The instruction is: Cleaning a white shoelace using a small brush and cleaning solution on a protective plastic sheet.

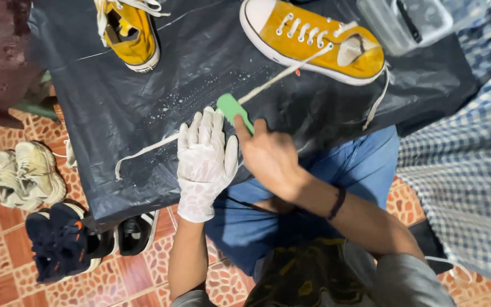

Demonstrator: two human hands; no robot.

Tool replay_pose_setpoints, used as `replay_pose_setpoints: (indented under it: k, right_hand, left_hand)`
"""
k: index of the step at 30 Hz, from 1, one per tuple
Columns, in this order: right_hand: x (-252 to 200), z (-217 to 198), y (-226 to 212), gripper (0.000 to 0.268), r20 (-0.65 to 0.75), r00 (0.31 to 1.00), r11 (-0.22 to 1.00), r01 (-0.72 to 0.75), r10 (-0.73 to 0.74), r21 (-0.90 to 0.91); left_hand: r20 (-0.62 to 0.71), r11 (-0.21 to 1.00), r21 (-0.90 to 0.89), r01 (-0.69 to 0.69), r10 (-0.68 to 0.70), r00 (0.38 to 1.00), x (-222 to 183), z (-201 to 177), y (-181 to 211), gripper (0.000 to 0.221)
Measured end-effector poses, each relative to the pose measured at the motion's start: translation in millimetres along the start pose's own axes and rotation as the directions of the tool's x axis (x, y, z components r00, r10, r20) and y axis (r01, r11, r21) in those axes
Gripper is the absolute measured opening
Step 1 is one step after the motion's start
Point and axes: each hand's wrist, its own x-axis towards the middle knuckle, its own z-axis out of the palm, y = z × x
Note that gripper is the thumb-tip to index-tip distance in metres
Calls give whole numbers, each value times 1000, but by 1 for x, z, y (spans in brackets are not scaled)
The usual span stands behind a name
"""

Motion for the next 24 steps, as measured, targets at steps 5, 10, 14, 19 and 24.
replay_pose_setpoints:
  k: [5, 10, 14, 19, 24]
  right_hand:
    - [13, 4, 54, 39, 504, 835, 965, -263, 220, 14]
    - [1, 8, 47, 36, 210, 970, 987, -138, 118, 84]
    - [-10, 13, -23, 45, -46, 999, 993, 15, -9, 121]
    - [-15, 16, 24, 39, -33, 999, 999, -32, 31, -39]
    - [-15, 17, 43, 44, 147, 971, 982, -191, 190, -7]
  left_hand:
    - [-13, 999, -36, 4, -4, 1000, 1, 2, -2, 62]
    - [-4, 1000, -12, 14, -14, 1000, -1, 2, -2, 63]
    - [59, 1000, -1, -27, 27, 998, -10, 18, -11, 70]
    - [12, 1000, -20, 7, -7, 1000, -4, 6, -5, 66]
    - [-26, 1000, 2, 24, -24, 999, -1, 6, -3, 65]
